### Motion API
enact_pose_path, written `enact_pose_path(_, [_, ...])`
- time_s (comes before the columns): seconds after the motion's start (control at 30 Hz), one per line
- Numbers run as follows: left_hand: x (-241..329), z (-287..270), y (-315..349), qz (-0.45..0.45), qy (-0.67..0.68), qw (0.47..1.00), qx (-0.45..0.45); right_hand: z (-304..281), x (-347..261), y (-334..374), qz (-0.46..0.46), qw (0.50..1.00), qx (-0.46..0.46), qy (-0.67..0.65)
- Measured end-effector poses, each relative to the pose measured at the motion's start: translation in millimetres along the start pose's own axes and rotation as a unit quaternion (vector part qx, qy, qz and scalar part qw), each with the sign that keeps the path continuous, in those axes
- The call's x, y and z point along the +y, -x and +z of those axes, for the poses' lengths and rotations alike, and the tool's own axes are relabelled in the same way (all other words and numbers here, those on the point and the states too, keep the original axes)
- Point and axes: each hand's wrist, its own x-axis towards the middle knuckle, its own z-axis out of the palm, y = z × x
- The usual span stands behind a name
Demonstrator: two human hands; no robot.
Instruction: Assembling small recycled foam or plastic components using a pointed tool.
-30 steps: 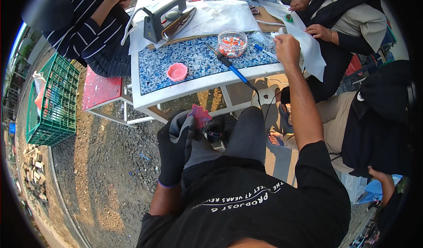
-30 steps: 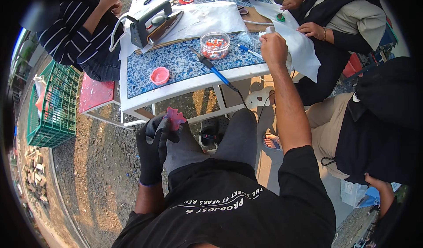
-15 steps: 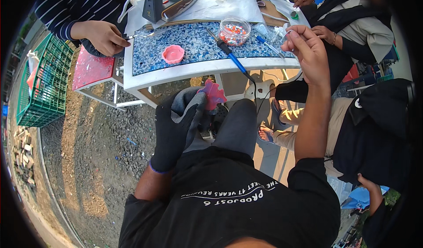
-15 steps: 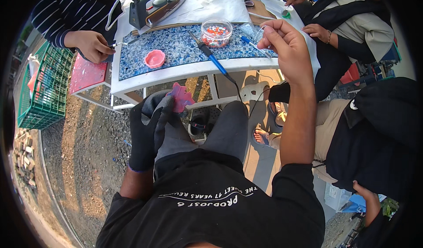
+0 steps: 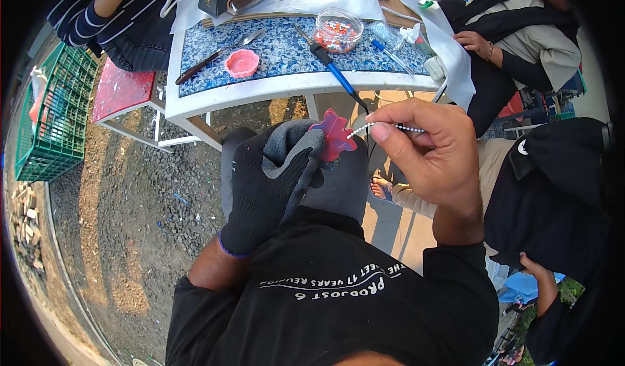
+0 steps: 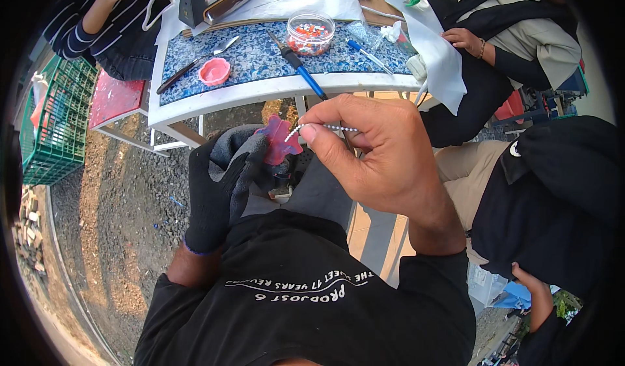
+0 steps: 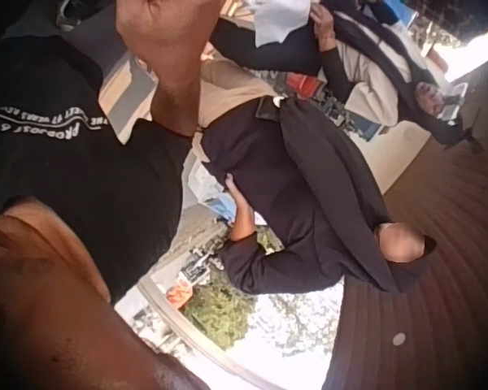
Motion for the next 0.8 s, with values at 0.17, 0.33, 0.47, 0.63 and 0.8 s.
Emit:
enact_pose_path(0.17, [1.4, 1.5, 0.7, 0.005, 0.027, 1.0, -0.005, 1.7, -0.4, -2.1, -0.001, 1.0, -0.016, 0.02])
enact_pose_path(0.33, [4.7, -3.0, 1.5, -0.018, 0.017, 1.0, -0.007, 6.5, 4.2, -4.5, 0.021, 0.999, -0.022, 0.02])
enact_pose_path(0.47, [3.1, -1.0, 1.5, -0.01, 0.041, 0.999, -0.005, 6.9, 2.7, -4.6, 0.032, 0.999, -0.021, 0.022])
enact_pose_path(0.63, [5.3, -0.9, 1.8, -0.01, 0.028, 1.0, -0.01, 5.4, 0.3, -4.7, 0.05, 0.998, -0.022, 0.012])
enact_pose_path(0.8, [5.8, -2.9, 2.2, -0.02, 0.015, 1.0, -0.012, 4.3, 1.6, -7.0, 0.039, 0.998, -0.042, 0.034])
